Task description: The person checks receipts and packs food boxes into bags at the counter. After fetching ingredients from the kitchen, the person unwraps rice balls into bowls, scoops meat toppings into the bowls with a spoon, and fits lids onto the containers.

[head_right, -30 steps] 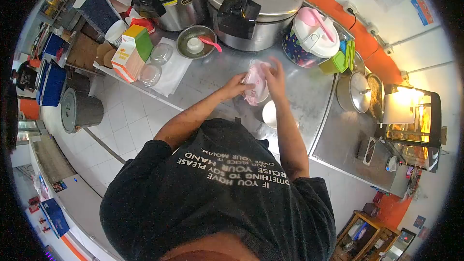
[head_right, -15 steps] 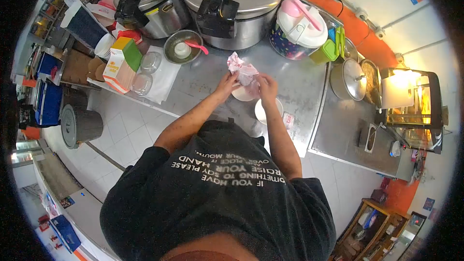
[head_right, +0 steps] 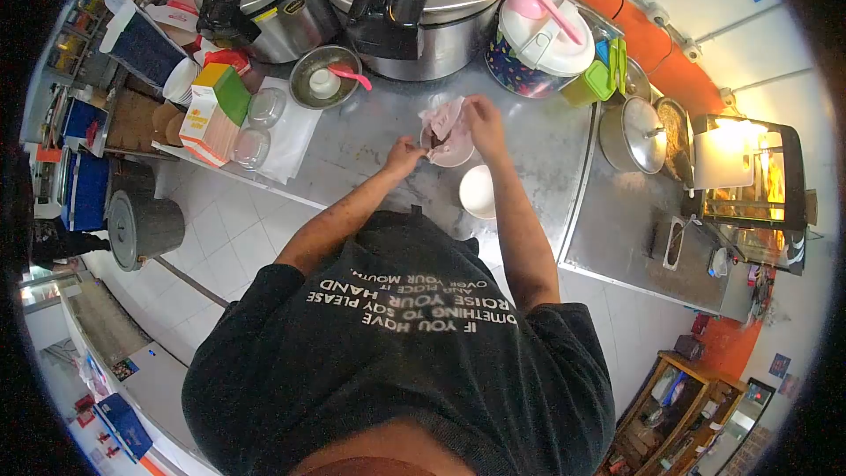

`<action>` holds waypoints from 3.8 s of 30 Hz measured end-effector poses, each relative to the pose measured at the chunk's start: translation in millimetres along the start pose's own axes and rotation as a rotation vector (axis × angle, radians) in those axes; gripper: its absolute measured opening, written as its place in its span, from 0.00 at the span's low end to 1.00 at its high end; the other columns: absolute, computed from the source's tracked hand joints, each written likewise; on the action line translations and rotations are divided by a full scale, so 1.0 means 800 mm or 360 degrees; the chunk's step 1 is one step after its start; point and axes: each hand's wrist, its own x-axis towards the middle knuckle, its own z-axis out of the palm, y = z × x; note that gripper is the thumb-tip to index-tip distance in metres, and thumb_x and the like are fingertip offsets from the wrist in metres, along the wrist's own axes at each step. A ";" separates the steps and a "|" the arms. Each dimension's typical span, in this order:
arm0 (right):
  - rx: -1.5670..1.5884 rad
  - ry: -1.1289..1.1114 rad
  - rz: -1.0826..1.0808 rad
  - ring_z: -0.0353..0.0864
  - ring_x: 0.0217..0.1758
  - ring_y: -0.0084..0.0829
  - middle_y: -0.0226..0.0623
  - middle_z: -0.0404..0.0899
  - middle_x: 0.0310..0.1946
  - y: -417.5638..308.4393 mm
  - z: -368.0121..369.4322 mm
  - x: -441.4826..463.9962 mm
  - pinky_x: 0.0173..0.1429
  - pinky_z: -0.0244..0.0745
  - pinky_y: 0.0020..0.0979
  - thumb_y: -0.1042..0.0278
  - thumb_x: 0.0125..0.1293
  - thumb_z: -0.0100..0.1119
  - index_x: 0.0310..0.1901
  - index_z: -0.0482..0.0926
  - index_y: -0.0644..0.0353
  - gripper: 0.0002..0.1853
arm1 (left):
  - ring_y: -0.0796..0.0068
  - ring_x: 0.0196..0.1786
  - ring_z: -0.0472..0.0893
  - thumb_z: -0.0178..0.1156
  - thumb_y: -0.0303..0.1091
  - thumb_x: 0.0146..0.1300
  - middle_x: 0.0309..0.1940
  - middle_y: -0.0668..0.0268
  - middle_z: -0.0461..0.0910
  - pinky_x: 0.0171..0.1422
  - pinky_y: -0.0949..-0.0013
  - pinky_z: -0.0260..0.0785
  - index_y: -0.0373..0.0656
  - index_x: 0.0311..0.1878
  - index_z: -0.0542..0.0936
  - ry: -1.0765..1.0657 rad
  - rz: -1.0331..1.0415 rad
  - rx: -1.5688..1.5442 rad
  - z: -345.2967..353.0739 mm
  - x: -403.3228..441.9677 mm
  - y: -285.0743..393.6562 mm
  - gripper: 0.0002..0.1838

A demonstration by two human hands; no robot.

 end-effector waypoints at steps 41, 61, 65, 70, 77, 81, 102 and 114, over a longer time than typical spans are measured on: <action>-0.0025 0.0137 0.0383 0.83 0.35 0.28 0.39 0.80 0.46 0.014 0.066 -0.104 0.30 0.78 0.26 0.64 0.67 0.59 0.53 0.76 0.65 0.17 | 0.57 0.63 0.69 0.63 0.47 0.62 0.62 0.54 0.69 0.64 0.53 0.65 0.37 0.65 0.66 0.0196 -0.0742 -0.0866 -0.227 -0.031 -0.048 0.34; -0.1543 0.1437 0.1122 0.64 0.66 0.51 0.48 0.67 0.62 0.097 -0.122 -0.287 0.66 0.63 0.49 0.67 0.50 0.68 0.64 0.68 0.43 0.36 | 0.69 0.42 0.76 0.60 0.35 0.66 0.42 0.59 0.73 0.46 0.67 0.73 0.36 0.47 0.72 0.1236 0.1308 -0.0323 -0.460 0.049 0.150 0.14; -0.1685 0.1006 0.0802 0.61 0.70 0.54 0.53 0.62 0.67 0.138 -0.113 -0.312 0.67 0.65 0.48 0.55 0.43 0.75 0.72 0.57 0.45 0.52 | 0.70 0.43 0.75 0.60 0.33 0.66 0.42 0.60 0.75 0.49 0.69 0.70 0.35 0.46 0.73 0.0729 0.1480 -0.0538 -0.345 0.016 0.169 0.12; -0.1364 0.1210 0.0840 0.72 0.62 0.53 0.55 0.75 0.55 0.132 -0.106 -0.256 0.62 0.71 0.45 0.50 0.41 0.76 0.66 0.67 0.55 0.48 | 0.74 0.42 0.77 0.61 0.27 0.63 0.38 0.65 0.78 0.47 0.70 0.68 0.39 0.45 0.76 0.0034 0.1449 -0.0336 -0.241 -0.035 0.210 0.09; -0.0735 0.1319 0.0456 0.81 0.48 0.30 0.45 0.81 0.47 0.085 -0.128 -0.248 0.51 0.76 0.27 0.64 0.53 0.71 0.54 0.76 0.71 0.28 | 0.73 0.52 0.78 0.63 0.33 0.63 0.47 0.64 0.80 0.52 0.69 0.69 0.39 0.50 0.76 -0.1027 0.0939 -0.0298 -0.118 -0.099 0.198 0.15; 0.0765 0.0771 0.0196 0.81 0.50 0.31 0.40 0.80 0.49 0.029 -0.096 -0.237 0.51 0.78 0.31 0.68 0.58 0.65 0.59 0.73 0.68 0.26 | 0.74 0.55 0.75 0.61 0.36 0.67 0.53 0.66 0.76 0.55 0.68 0.69 0.43 0.62 0.70 -0.1274 0.0495 -0.0427 -0.026 -0.112 0.161 0.22; -0.0179 0.0344 0.0225 0.77 0.32 0.17 0.29 0.81 0.29 -0.075 -0.075 -0.218 0.37 0.71 0.21 0.59 0.67 0.61 0.48 0.83 0.65 0.17 | 0.63 0.57 0.76 0.50 0.43 0.73 0.55 0.62 0.74 0.57 0.50 0.75 0.44 0.59 0.70 -0.1275 -0.0218 -0.1256 -0.022 -0.093 0.184 0.18; -0.0229 0.0831 -0.0153 0.81 0.44 0.32 0.42 0.82 0.42 -0.020 -0.070 -0.213 0.49 0.75 0.31 0.64 0.67 0.59 0.51 0.80 0.61 0.15 | 0.59 0.60 0.75 0.46 0.49 0.74 0.58 0.57 0.71 0.58 0.45 0.75 0.43 0.60 0.69 -0.1210 -0.0275 -0.1200 0.023 -0.092 0.213 0.21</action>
